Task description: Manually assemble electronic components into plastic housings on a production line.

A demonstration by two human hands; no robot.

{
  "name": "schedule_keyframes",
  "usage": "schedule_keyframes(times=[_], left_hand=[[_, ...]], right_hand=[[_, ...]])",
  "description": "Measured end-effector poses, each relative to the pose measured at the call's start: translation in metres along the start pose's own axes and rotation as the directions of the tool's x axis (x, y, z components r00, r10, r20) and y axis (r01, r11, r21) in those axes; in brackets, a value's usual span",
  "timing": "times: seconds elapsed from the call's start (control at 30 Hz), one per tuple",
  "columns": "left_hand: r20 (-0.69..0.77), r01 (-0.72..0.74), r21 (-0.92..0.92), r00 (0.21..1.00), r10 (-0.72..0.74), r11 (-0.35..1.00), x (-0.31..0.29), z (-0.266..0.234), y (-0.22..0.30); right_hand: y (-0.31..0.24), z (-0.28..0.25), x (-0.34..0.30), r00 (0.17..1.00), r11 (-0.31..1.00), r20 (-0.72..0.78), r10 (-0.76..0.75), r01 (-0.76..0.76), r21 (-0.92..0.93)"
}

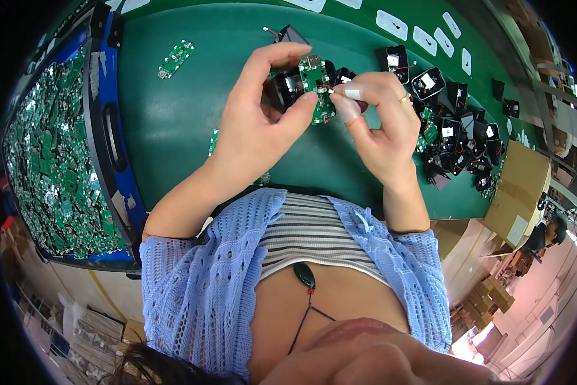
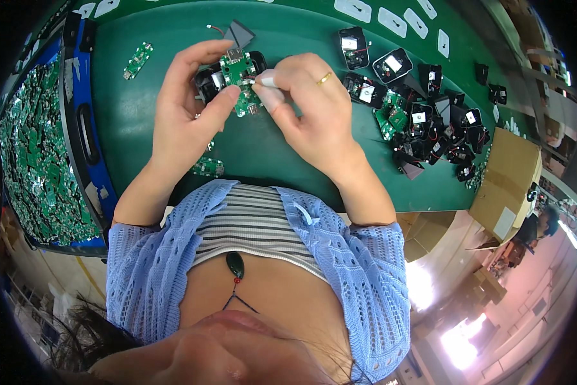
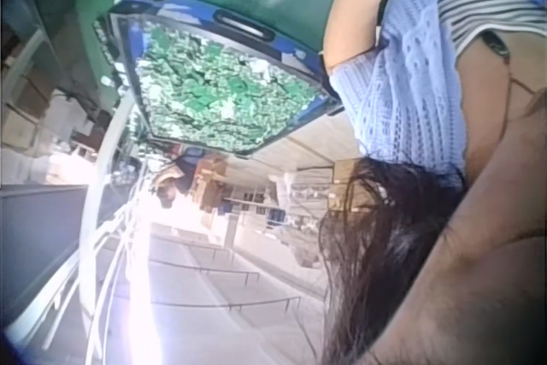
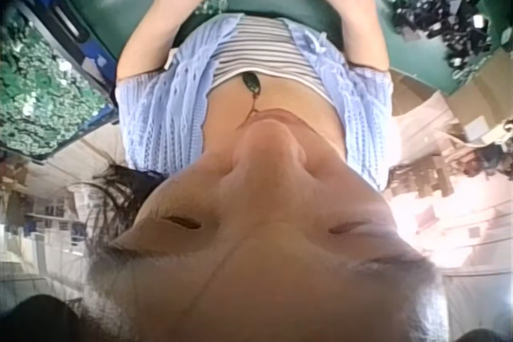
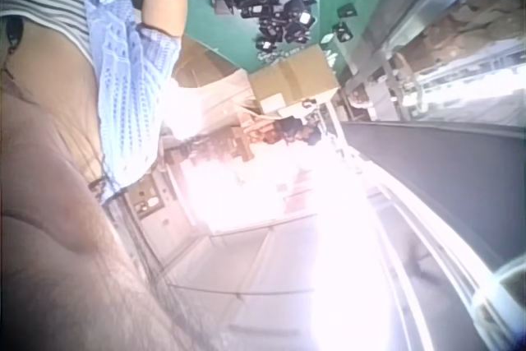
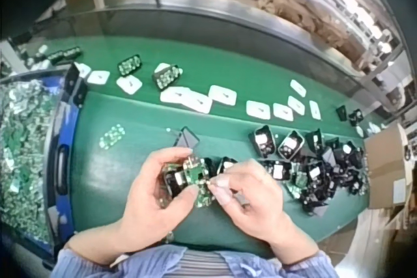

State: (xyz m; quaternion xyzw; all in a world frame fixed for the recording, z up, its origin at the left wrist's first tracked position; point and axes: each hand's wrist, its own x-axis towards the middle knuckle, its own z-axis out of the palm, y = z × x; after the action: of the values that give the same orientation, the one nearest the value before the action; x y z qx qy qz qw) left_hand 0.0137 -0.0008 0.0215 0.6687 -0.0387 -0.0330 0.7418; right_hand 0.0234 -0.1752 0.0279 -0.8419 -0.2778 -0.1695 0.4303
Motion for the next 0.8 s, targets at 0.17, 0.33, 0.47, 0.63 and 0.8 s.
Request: schedule_keyframes(times=[0.17,0.33,0.47,0.63,0.8], left_hand=[[-0.004,-0.068,0.132,0.998,0.07,0.989,-0.003,-0.001,-0.001],[0.065,-0.08,0.224,0.996,0.068,0.971,-0.005,-0.005,0.006],[0.058,-0.101,0.244,0.994,0.09,0.965,-0.005,-0.005,0.007],[0.048,-0.153,0.248,0.988,0.145,0.957,-0.005,-0.004,0.006],[0.079,-0.168,0.289,0.985,0.152,0.942,-0.005,-0.005,0.007]], right_hand=[[-0.004,-0.003,0.004,0.997,0.992,0.04,-0.06,0.064,-0.11],[-0.004,-0.006,0.009,0.979,0.966,0.088,-0.183,0.196,-0.169],[-0.005,-0.008,0.01,0.971,0.955,0.13,-0.199,0.222,-0.196],[-0.004,-0.012,0.011,0.934,0.909,0.208,-0.29,0.337,-0.247],[-0.008,-0.013,0.015,0.914,0.883,0.263,-0.309,0.378,-0.279]])
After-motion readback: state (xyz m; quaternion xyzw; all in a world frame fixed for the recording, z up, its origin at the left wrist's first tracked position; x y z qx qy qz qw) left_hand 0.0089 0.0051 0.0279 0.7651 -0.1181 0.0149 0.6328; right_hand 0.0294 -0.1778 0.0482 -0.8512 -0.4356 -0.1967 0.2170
